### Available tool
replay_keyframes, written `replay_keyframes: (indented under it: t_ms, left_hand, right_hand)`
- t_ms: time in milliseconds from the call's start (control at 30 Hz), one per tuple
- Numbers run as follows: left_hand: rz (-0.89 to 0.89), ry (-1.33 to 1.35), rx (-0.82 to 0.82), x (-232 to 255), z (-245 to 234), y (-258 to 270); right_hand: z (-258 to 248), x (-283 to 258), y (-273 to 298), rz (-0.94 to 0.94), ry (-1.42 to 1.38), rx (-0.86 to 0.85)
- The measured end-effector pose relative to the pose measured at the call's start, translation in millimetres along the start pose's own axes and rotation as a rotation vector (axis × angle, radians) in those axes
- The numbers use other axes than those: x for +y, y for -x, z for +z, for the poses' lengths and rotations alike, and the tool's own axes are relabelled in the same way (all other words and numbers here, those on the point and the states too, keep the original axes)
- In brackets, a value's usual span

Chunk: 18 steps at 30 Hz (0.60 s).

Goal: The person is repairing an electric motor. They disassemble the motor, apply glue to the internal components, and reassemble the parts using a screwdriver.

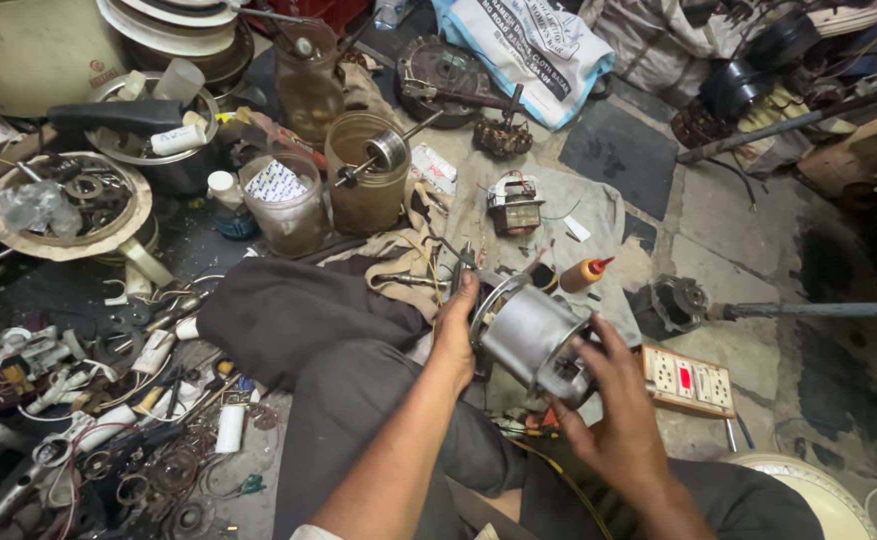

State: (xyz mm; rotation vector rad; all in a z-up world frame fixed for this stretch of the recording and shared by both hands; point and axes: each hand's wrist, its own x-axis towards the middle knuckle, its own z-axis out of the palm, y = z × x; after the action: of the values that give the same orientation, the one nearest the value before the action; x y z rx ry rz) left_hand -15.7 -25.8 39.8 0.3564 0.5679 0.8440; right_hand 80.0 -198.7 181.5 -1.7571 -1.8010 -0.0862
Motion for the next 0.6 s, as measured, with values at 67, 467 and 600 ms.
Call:
replay_keyframes:
  t_ms: [67, 467, 600]
  left_hand:
    - [-0.025, 0.003, -0.028, 0, -1, 0]
    - [-0.145, 0.057, -0.005, -1, 1, 0]
    - [-0.098, 0.064, -0.010, -1, 0, -2]
  right_hand:
    - [-5, 8, 0, -0.112, 0.113, -0.083]
    - [-8, 13, -5, -0.213, 0.197, -0.113]
    - [-10, 5, -11, -0.058, 0.073, -0.020]
